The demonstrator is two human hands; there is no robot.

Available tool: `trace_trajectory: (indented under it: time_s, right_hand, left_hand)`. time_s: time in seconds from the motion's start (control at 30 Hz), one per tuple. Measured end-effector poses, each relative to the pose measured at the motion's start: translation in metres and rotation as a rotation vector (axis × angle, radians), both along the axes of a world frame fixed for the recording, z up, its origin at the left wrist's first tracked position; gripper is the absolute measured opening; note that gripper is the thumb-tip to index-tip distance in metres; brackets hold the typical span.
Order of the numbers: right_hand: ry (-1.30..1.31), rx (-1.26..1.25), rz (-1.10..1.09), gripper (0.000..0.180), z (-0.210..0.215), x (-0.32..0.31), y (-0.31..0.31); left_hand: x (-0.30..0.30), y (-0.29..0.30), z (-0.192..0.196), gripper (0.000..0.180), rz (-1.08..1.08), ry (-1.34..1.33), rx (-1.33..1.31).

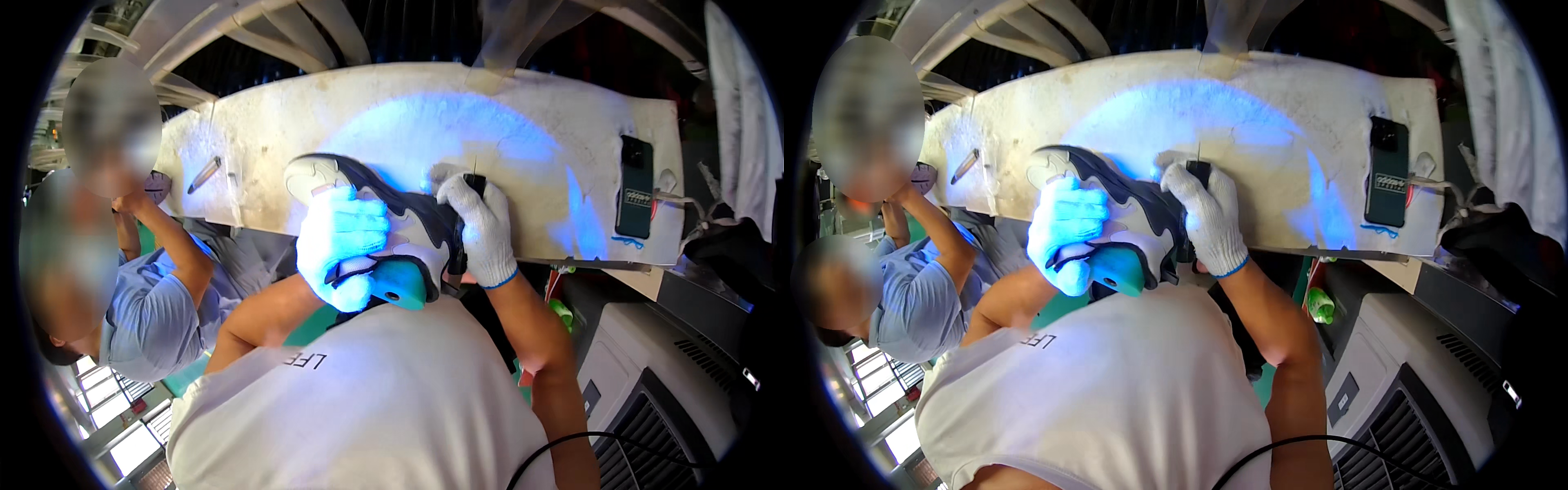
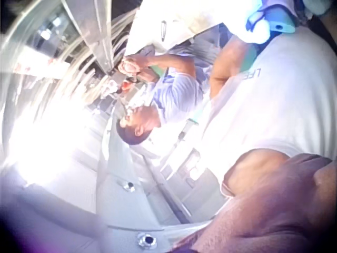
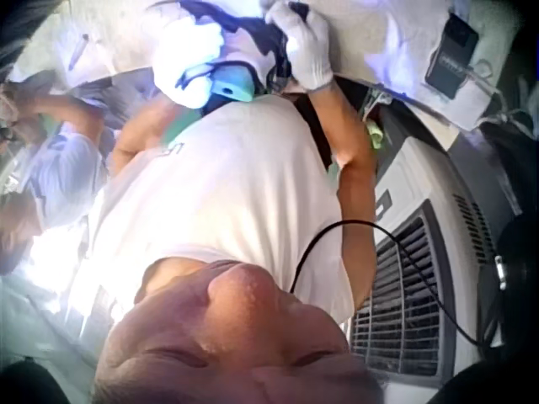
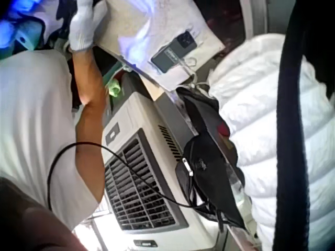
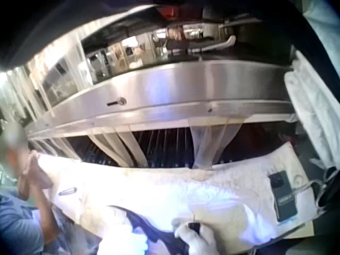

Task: The person uses a handheld tool to clean the surface of a sneaker, focusing on the upper and side panels. They rotate the shoe to access different areas and occasionally switch to a different tool to clean the sole. The person handles the shoe one at a time, performing repetitive scrubbing motions.

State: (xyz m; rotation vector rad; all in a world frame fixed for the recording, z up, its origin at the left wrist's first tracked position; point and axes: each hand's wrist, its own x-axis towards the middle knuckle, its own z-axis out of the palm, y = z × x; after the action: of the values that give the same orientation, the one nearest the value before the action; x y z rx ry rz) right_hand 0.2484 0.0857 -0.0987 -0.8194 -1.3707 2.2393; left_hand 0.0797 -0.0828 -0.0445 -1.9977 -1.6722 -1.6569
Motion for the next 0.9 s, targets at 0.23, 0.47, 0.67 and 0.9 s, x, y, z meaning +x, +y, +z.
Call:
trace_trajectory:
  time_s: [0.23, 0.47, 0.67, 0.9]
  right_hand:
    - [-0.138, 0.125, 0.535, 0.031, 0.039, -0.022, 0.027]
    - [-0.559, 0.81, -0.241, 0.045, 0.027, -0.003, 0.059]
    - [-0.835, 1.183, -0.117, 0.054, -0.004, 0.025, 0.085]
    - [-0.686, 1.073, -0.193, 0.066, 0.006, 0.039, 0.108]
  left_hand:
    - [-0.003, 0.003, -0.006, 0.033, -0.062, 0.026, 0.126]
    - [0.036, 0.005, 0.042, 0.033, 0.245, 0.131, -0.038]
    - [0.022, 0.062, 0.078, 0.071, 0.494, -0.215, -0.898]
    - [-0.05, 0.113, 0.053, 0.095, 0.583, -0.384, -0.854]
